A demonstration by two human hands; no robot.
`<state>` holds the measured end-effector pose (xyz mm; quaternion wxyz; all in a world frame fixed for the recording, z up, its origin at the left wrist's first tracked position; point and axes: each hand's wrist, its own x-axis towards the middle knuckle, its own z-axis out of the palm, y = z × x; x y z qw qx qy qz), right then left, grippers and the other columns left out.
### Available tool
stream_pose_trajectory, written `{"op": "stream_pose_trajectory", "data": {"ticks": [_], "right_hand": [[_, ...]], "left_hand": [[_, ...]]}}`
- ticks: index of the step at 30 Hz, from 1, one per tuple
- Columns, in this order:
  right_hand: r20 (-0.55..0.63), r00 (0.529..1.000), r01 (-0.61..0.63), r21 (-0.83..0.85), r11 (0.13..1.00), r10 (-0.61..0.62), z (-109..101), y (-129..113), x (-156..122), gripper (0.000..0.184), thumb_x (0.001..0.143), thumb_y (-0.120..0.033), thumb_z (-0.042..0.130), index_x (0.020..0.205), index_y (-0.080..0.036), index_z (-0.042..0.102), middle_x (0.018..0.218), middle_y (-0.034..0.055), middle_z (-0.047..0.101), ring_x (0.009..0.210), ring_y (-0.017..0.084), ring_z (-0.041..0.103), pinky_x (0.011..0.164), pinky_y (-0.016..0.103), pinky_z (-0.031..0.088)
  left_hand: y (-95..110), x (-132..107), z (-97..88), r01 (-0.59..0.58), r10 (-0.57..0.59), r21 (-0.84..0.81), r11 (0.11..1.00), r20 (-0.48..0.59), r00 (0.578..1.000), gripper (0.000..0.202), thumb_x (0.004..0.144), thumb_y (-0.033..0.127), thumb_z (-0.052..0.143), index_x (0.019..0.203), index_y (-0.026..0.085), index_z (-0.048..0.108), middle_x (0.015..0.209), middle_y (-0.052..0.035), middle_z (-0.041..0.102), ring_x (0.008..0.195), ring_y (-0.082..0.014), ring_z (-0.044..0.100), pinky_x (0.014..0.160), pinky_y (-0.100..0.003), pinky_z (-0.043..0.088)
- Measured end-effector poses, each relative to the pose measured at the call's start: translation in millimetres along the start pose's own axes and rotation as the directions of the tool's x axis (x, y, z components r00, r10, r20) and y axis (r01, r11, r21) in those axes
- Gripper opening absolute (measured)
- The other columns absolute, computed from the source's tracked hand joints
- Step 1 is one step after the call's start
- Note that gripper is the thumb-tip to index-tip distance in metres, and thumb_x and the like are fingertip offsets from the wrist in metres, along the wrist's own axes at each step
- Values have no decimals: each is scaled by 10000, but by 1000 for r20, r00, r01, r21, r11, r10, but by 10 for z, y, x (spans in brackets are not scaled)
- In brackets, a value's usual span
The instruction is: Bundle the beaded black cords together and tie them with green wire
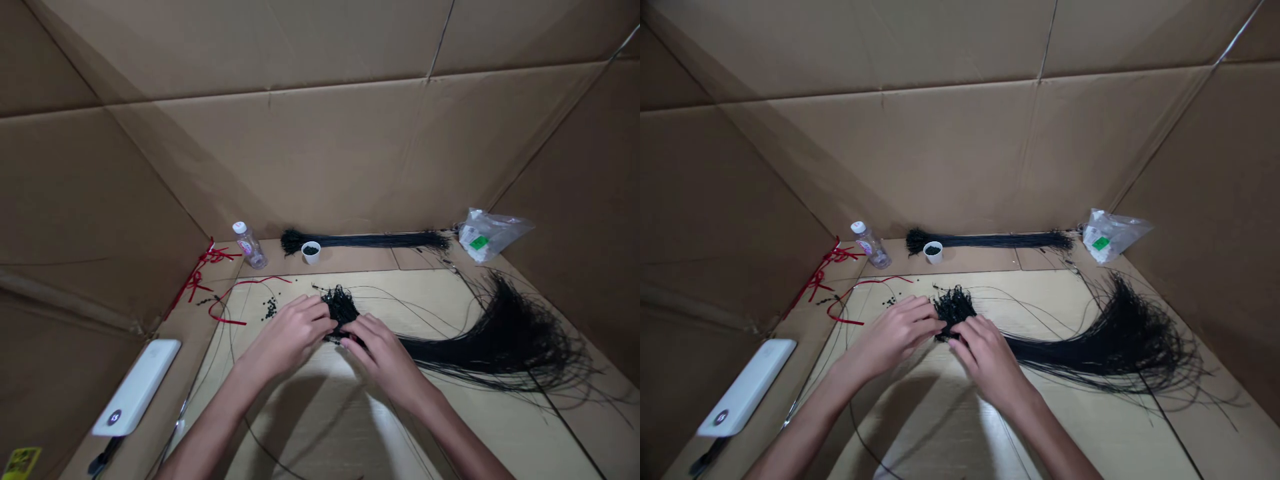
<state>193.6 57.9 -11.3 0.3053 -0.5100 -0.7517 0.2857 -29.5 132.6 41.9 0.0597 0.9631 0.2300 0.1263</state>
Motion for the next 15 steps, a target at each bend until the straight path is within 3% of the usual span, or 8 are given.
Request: {"op": "stream_pose_trajectory", "data": {"ticks": [4, 8, 11, 15], "right_hand": [[72, 997, -23, 136, 990, 13, 29, -62, -54, 289, 1160, -264, 429, 944, -233, 618, 947, 11, 640, 891, 202, 624, 815, 328, 473], [77, 997, -4, 154, 988, -8, 17, -141, -153, 314, 1165, -271, 406, 923, -234, 601, 930, 6, 625, 881, 196, 612, 817, 323, 457], [95, 995, -15, 192, 981, -3, -19, -164, -229, 318, 1166, -288, 407, 928, -235, 611, 942, 10, 634, 884, 196, 617, 804, 319, 459], [117, 993, -37, 241, 970, 8, -74, -159, -315, 310, 1161, -303, 441, 919, -237, 621, 926, -3, 622, 877, 186, 617, 795, 306, 447]], "left_hand": [[164, -112, -1, 89, -107, -265, 960, -55, 993, 208, 1071, 229, 610, 1192, 230, 779, 978, -45, 737, 943, -205, 643, 830, -330, 505], [308, -187, 138, 171, -260, -440, 881, -150, 954, 108, 1020, 271, 711, 1038, 215, 801, 899, -31, 723, 866, -184, 637, 778, -305, 504], [386, -231, 211, 233, -354, -529, 816, -138, 925, 76, 998, 253, 736, 970, 201, 784, 880, -32, 719, 850, -182, 645, 761, -297, 513], [451, -297, 208, 270, -386, -592, 759, -75, 920, 66, 990, 214, 717, 937, 205, 755, 878, -27, 718, 850, -177, 664, 759, -283, 518]]}}
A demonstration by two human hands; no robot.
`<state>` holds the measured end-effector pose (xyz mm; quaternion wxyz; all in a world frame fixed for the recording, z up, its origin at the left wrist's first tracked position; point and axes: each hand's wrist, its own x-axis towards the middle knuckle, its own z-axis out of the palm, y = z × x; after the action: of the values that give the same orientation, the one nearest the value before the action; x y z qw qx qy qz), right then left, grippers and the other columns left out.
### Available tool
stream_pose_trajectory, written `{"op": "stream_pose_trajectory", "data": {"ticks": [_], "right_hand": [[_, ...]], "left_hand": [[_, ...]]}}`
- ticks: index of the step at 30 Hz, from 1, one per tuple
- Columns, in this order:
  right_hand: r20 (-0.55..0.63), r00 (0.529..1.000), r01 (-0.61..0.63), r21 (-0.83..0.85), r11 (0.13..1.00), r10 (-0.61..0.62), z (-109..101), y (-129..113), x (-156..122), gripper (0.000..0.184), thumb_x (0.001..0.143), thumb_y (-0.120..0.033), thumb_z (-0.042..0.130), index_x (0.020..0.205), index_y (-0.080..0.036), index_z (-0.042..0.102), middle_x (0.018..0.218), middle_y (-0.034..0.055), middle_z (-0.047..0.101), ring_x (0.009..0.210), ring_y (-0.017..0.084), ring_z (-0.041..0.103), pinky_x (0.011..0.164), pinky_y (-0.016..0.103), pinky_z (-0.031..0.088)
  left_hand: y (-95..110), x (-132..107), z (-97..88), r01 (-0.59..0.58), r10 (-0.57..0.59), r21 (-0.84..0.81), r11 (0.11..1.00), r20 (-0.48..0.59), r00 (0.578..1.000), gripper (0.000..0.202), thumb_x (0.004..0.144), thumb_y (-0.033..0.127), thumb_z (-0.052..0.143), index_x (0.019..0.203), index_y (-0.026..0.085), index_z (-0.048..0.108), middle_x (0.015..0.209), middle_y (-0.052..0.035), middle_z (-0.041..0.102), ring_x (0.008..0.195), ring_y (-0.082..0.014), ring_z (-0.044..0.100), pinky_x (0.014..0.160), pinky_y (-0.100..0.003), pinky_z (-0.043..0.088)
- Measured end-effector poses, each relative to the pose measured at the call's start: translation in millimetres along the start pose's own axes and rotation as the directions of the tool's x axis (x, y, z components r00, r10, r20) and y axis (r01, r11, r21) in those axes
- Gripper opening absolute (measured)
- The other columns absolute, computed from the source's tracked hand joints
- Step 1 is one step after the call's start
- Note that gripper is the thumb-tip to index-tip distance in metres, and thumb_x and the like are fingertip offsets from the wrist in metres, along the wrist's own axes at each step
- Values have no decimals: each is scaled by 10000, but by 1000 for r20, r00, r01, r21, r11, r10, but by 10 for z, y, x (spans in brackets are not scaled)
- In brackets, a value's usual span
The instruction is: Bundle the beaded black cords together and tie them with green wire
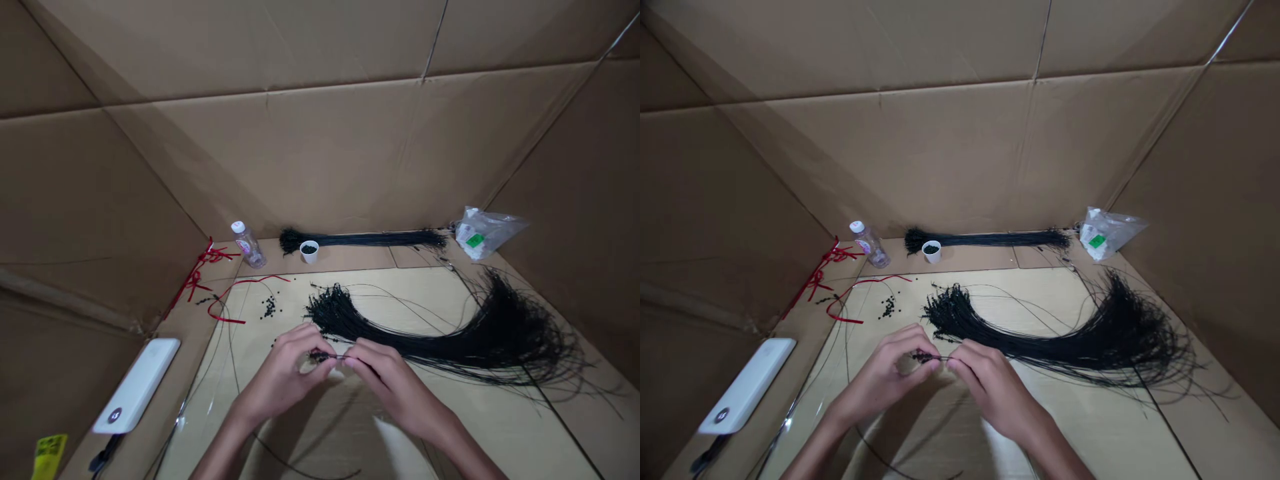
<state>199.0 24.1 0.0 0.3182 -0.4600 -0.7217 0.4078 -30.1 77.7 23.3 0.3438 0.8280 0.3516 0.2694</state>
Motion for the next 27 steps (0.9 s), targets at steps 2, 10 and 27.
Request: {"op": "stream_pose_trajectory", "data": {"ticks": [2, 10, 27], "right_hand": [[10, 1000, -8, 10, 1000, 8, -8, -11, -27, 305, 1161, -309, 449, 927, -240, 633, 916, -9, 621, 873, 185, 615, 791, 301, 438], [15, 1000, -9, -15, 1000, 9, 26, -62, -77, 292, 1152, -314, 459, 943, -233, 644, 927, 7, 637, 864, 200, 622, 772, 306, 435], [161, 984, -96, 94, 991, 80, -134, -59, -218, 343, 1143, -420, 507, 956, -243, 734, 927, -9, 695, 901, 188, 661, 836, 284, 434]], "left_hand": [[31, -35, 3, 21, -21, -18, 1000, 26, 999, 61, 981, 195, 708, 929, 206, 739, 872, -20, 726, 833, -169, 672, 756, -274, 518], [176, -87, 170, 66, -71, -149, 987, -28, 997, 55, 939, 214, 787, 994, 216, 779, 900, 4, 803, 812, -146, 739, 802, -259, 540], [298, -143, 193, -56, 50, -111, 992, -56, 997, 123, 925, 112, 716, 907, 176, 819, 818, -34, 796, 725, -141, 722, 683, -229, 523]]}}
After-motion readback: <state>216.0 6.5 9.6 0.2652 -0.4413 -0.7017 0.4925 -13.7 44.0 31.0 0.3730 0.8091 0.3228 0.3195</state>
